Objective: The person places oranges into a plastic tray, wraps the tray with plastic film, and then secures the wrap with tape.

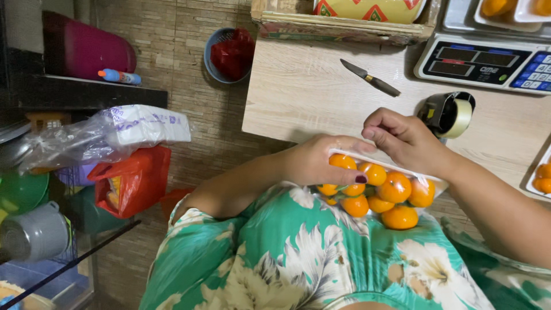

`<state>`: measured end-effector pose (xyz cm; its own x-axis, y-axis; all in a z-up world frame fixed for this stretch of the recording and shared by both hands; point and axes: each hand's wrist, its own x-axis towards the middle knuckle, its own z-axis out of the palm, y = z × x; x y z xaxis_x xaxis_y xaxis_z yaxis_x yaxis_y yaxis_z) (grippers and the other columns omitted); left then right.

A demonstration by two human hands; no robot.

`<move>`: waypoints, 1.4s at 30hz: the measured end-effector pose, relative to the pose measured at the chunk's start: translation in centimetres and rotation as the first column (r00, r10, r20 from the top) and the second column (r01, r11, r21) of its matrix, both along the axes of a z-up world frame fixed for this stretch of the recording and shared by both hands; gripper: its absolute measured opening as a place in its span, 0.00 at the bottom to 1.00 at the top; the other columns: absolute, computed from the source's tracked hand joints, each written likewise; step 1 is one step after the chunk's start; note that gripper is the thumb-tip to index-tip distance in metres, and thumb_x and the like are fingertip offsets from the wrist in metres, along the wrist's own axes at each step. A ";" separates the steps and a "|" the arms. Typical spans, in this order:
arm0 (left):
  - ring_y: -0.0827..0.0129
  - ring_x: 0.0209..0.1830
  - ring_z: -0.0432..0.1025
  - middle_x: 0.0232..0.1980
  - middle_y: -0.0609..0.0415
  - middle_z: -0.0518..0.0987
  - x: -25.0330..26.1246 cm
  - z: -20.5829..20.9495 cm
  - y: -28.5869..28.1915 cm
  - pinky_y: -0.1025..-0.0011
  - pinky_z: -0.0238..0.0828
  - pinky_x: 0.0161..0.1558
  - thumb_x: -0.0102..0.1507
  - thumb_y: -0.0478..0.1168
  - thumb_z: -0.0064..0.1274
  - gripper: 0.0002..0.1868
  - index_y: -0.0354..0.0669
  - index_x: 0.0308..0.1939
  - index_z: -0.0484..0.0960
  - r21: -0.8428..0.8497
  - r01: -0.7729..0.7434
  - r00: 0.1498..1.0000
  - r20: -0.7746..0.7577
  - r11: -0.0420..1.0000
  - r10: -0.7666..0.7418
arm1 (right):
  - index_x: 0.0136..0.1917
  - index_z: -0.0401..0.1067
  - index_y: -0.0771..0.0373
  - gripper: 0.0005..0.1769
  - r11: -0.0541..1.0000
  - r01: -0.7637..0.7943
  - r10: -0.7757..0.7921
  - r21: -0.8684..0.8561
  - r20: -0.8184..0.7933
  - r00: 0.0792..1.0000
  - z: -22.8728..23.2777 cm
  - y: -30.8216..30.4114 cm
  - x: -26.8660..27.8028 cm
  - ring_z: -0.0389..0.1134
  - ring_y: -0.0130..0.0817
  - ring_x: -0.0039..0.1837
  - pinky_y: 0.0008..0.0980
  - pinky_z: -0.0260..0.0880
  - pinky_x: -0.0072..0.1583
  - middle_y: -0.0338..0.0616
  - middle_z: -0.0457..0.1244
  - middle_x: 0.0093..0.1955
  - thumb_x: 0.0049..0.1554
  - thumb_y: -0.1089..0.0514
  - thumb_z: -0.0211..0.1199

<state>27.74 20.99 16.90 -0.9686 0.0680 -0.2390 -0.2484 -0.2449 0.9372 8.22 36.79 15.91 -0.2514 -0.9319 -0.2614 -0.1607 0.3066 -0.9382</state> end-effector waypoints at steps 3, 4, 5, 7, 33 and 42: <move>0.47 0.65 0.73 0.63 0.40 0.77 -0.9 2.7 -1.2 0.51 0.67 0.69 0.50 0.69 0.65 0.53 0.50 0.72 0.65 -0.405 0.046 0.994 0.113 0.913 0.000 | 0.59 0.64 0.61 0.10 0.995 -0.026 -0.016 0.101 0.391 0.920 1.0 -0.6 0.9 0.54 0.21 0.28 0.20 0.53 0.33 0.32 0.58 0.28 0.64 0.62 0.57; 0.47 0.65 0.73 0.63 0.40 0.77 -1.1 1.8 -1.8 0.51 0.67 0.69 0.50 0.69 0.65 0.53 0.50 0.72 0.65 -0.406 0.045 0.994 0.113 0.913 0.001 | 0.59 0.64 0.61 0.10 0.995 -0.027 -0.014 0.099 0.392 0.920 -0.9 -0.2 0.8 0.54 0.21 0.28 0.20 0.53 0.33 0.32 0.58 0.28 0.64 0.62 0.57; 0.43 0.73 0.62 0.69 0.41 0.65 -1.4 1.0 -2.4 0.49 0.55 0.75 0.52 0.68 0.68 0.58 0.47 0.74 0.55 -0.518 -0.092 0.995 -0.089 0.850 0.054 | 0.59 0.64 0.61 0.10 0.994 -0.045 -0.018 0.102 0.543 0.839 -2.8 0.1 0.7 0.58 0.20 0.29 0.19 0.55 0.34 0.36 0.62 0.30 0.64 0.61 0.58; 0.41 0.81 0.51 0.76 0.41 0.52 -2.3 0.7 -3.4 0.46 0.44 0.81 0.53 0.68 0.71 0.65 0.43 0.77 0.46 -0.591 -0.236 0.954 -0.293 0.771 0.068 | 0.59 0.64 0.61 0.11 0.993 -0.055 -0.029 0.102 0.679 0.734 -3.5 0.0 1.1 0.63 0.20 0.31 0.19 0.58 0.35 0.39 0.66 0.33 0.64 0.60 0.58; 0.50 0.64 0.74 0.67 0.47 0.77 -5.2 -2.6 -2.2 0.46 0.69 0.69 0.76 0.53 0.42 0.23 0.55 0.73 0.71 0.849 -0.461 0.724 0.193 0.256 0.662 | 0.77 0.60 0.59 0.37 0.899 0.438 -0.152 -0.001 0.938 0.312 -7.1 -1.2 4.6 0.67 0.57 0.68 0.70 0.65 0.66 0.59 0.63 0.71 0.66 0.36 0.37; 0.55 0.90 0.45 0.87 0.46 0.48 -3.0 0.1 -4.5 0.42 0.66 0.79 0.75 0.71 0.27 0.42 0.51 0.84 0.47 0.011 -0.220 0.884 -0.421 0.975 0.204 | 0.78 0.63 0.56 0.35 0.897 0.050 -0.165 0.439 0.227 0.960 2.3 3.5 -6.0 0.73 0.46 0.57 0.46 0.76 0.51 0.54 0.71 0.62 0.62 0.46 0.41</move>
<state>24.79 16.51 16.96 -0.9698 -0.1512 0.1913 0.2208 -0.2118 0.9521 2.23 40.32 18.22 -0.2161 -0.6872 -0.6935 0.1201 0.6862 -0.7174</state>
